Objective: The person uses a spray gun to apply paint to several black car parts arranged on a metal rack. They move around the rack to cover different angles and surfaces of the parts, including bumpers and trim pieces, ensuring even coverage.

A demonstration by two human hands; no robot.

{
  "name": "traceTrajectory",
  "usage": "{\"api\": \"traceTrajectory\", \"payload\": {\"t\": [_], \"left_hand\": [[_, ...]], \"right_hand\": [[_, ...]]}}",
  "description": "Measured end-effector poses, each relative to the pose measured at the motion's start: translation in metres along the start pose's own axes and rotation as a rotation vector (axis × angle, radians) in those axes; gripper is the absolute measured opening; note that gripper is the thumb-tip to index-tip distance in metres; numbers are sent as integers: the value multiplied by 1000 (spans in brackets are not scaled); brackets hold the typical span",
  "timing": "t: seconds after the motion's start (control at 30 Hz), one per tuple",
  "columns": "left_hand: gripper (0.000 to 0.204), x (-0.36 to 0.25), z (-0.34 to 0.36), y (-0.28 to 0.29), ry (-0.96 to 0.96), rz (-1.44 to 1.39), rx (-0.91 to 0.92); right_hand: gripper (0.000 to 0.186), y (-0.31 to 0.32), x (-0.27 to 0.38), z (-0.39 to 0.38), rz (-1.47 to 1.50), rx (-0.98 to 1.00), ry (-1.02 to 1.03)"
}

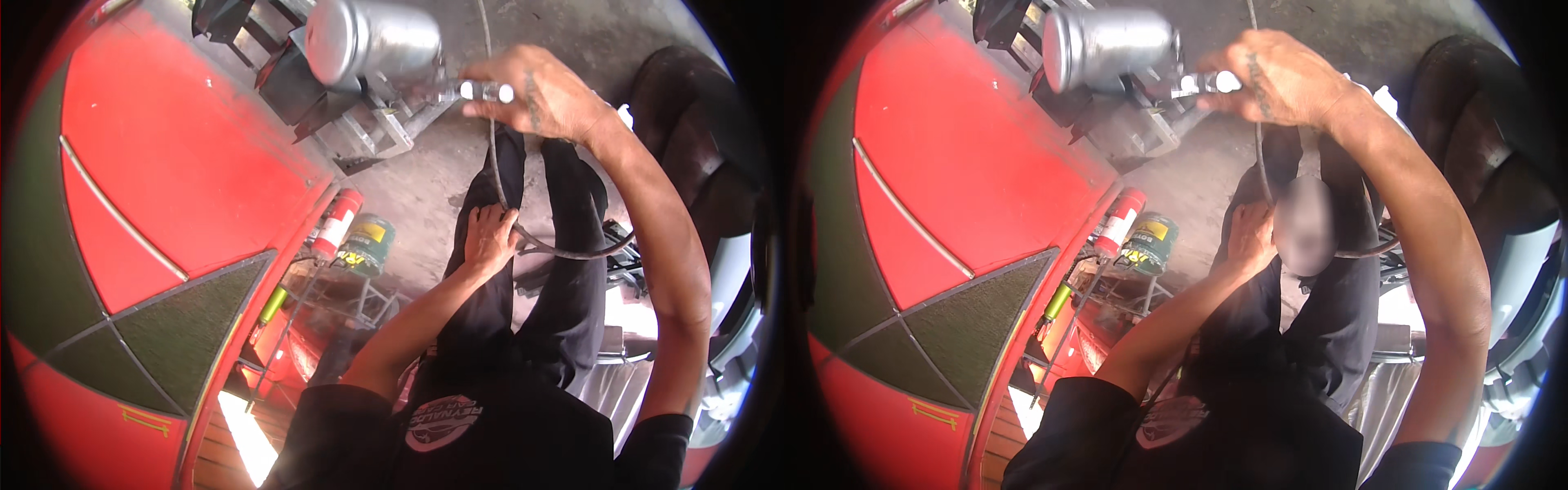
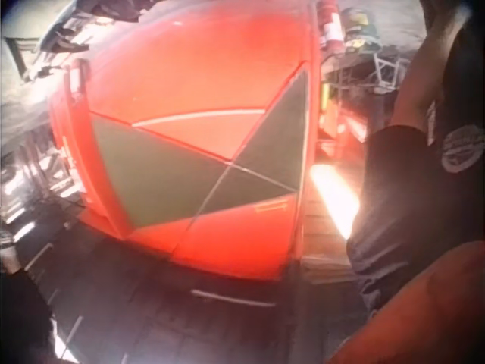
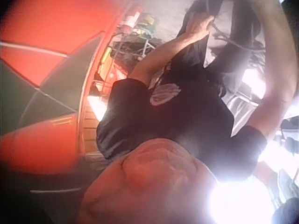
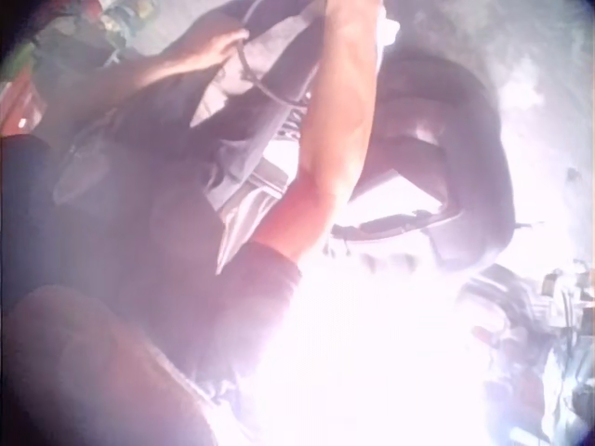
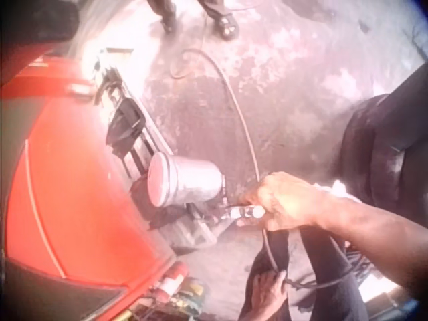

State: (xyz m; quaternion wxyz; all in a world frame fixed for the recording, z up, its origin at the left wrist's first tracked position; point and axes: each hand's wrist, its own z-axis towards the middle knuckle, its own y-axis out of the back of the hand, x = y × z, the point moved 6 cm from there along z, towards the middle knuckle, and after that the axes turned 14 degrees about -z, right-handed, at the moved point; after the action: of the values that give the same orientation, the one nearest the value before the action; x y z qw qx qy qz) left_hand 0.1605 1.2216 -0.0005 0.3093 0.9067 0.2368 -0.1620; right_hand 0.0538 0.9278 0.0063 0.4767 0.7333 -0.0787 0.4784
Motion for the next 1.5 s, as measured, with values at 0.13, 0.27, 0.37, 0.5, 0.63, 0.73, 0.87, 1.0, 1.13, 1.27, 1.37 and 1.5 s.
{"api": "traceTrajectory", "payload": {"t": [0.13, 0.27, 0.37, 0.5, 0.63, 0.73, 0.87, 1.0, 1.13, 1.27, 1.37, 1.5], "left_hand": [[43, 21, -38, 0, -5, -14, 7], [42, 59, -81, 10, -31, -77, -56], [39, 103, -109, -8, -32, -138, 90], [35, 146, -129, -22, -152, 23, 380], [32, 191, -140, -11, -266, 95, 491], [29, 223, -145, -6, -291, 51, 442], [25, 248, -168, -8, -334, -11, 318], [23, 252, -190, -15, -382, -10, 296], [29, 270, -206, -38, -388, 31, 358], [28, 276, -215, -56, -383, -10, 326], [29, 275, -225, -67, -302, -7, 343], [30, 276, -232, -80, -362, -11, 269]], "right_hand": [[39, 39, 11, 5, -6, -69, -284], [31, 44, 46, -4, -53, -363, -294], [31, -2, 87, -11, -14, -277, -279], [36, -113, 159, -25, 145, -42, -182], [38, -166, 217, -34, 287, -37, -197], [35, -170, 214, -40, 130, -216, -295], [33, -139, 201, -71, 91, -565, -642], [35, -143, 215, -87, 21, -789, -694], [33, -197, 257, -71, 121, -599, -573], [34, -243, 287, -55, 274, -299, -279], [36, -247, 273, -70, 201, -351, -252], [40, -234, 209, -109, 191, -537, -576]]}}
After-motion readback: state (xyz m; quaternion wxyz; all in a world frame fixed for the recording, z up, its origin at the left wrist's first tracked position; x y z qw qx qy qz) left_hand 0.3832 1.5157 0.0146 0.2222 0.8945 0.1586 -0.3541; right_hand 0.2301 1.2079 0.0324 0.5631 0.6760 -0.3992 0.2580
